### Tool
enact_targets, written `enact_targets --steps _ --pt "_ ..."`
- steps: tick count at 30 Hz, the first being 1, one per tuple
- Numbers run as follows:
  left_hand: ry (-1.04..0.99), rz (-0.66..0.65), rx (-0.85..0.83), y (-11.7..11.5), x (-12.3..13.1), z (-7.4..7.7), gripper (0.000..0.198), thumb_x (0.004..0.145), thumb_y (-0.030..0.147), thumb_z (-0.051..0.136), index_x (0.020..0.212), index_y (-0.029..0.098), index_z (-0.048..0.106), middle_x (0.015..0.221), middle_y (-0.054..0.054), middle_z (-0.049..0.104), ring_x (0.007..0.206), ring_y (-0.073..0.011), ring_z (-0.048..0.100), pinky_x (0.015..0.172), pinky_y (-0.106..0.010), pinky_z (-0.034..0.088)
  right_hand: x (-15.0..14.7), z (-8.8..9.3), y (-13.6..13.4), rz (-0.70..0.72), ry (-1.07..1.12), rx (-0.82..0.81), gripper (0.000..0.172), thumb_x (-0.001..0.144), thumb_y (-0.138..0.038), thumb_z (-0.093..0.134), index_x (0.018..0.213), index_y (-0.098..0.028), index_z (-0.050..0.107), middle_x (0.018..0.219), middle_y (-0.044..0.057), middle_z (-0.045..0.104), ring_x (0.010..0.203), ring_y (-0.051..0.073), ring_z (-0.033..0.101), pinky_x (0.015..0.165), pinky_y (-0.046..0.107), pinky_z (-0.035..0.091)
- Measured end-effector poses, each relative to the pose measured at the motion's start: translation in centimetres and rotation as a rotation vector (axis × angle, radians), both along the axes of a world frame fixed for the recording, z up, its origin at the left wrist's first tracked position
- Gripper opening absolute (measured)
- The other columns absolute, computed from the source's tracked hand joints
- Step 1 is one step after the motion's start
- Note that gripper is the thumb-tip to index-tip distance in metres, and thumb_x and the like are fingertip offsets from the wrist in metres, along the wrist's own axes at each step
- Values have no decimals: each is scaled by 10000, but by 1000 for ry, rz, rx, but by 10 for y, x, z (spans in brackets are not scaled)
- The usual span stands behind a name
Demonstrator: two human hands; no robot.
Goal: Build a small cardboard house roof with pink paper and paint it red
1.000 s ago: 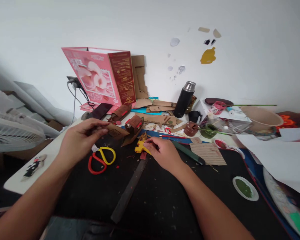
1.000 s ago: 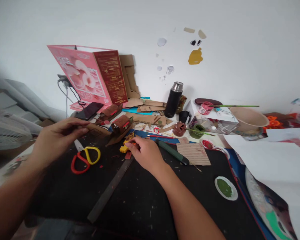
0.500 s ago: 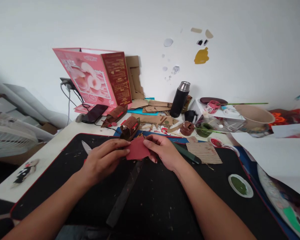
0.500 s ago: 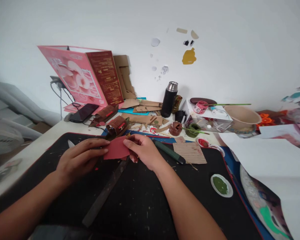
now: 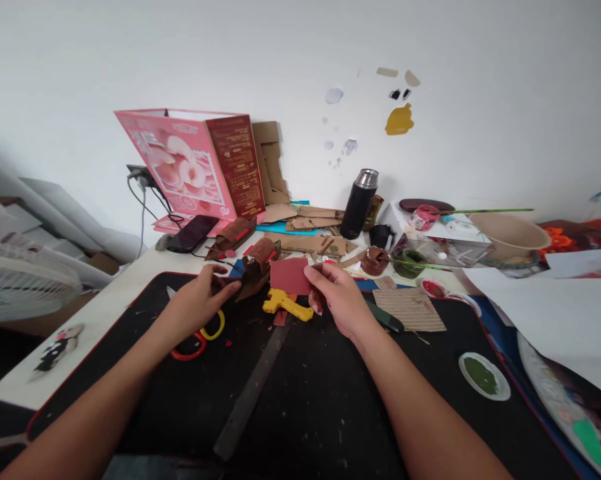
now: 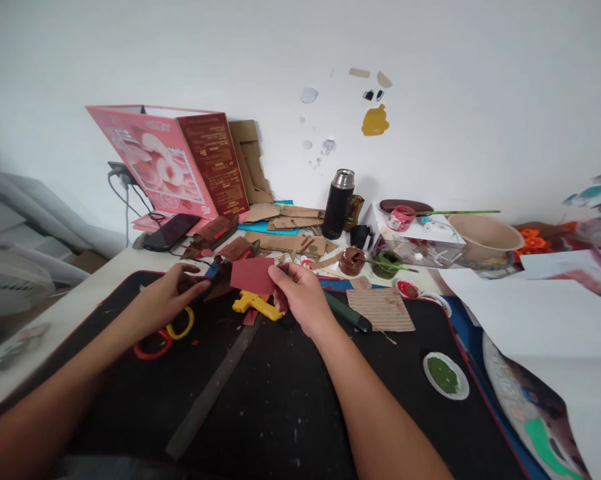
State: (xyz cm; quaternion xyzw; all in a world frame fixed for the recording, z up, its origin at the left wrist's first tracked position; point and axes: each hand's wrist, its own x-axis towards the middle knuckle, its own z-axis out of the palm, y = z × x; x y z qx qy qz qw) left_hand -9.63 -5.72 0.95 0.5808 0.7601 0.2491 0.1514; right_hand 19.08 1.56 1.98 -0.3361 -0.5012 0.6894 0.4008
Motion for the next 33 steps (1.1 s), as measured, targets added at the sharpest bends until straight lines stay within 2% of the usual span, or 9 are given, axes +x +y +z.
enact_targets --steps 4,7,12,16,21,24,26,29,33 --pt "-166 -16 -61 6 2 -7 597 835 758 593 1145 249 558 1009 -105 813 975 -349 776 866 -444 563 -1 -3 1 -22 -32 19 458 794 -629 813 801 -226 596 525 -80 533 404 100 485 373 212 339" --pt "-270 -25 -122 11 9 -3 652 778 784 637 1132 243 557 1033 -104 818 1006 -347 779 875 -431 566 -1 -4 1 -57 -62 60 444 822 -628 779 791 -231 582 512 -82 531 389 96 468 372 210 340" --pt "-351 -8 -179 18 21 3 694 639 720 770 1085 229 567 912 -81 807 930 -362 777 809 -431 559 0 -6 1 -91 -126 127 408 862 -611 732 808 -236 582 513 -75 553 396 100 479 393 212 371" --pt "-515 -5 -128 19 22 -1 675 584 623 818 1064 222 564 826 -34 770 851 -309 760 747 -388 546 1 -4 1 -105 -160 150 375 880 -594 701 840 -235 600 520 -77 550 401 109 490 399 219 384" --pt "-575 67 -6 20 17 -2 541 664 567 741 1045 231 554 750 21 679 685 -232 676 626 -338 504 0 -2 0 -108 -171 178 367 885 -590 689 853 -235 604 518 -81 535 406 117 486 410 229 384" --pt "-401 76 88 27 19 7 394 747 531 628 999 237 549 788 -1 674 700 -229 660 640 -340 491 0 -1 0 -126 -178 203 378 890 -602 690 851 -237 600 511 -78 529 397 123 476 411 240 376" --pt "-159 79 143 32 24 18 303 795 472 571 988 239 561 876 -37 716 795 -247 686 698 -346 479 1 0 -1 -159 -196 241 380 908 -604 678 853 -236 604 517 -72 534 398 128 481 414 246 371" --pt "196 110 112 38 40 36 240 867 409 526 1026 245 600 925 -62 751 814 -276 704 681 -353 412 4 1 -2 -238 -258 339 357 951 -570 651 841 -234 606 540 -59 546 416 130 497 440 254 377" --pt "378 94 120 41 64 48 252 933 389 497 1099 248 624 982 -79 786 869 -302 743 650 -350 370 8 3 -3 -314 -373 484 321 992 -527 613 856 -237 628 538 -57 539 442 145 505 481 270 384"
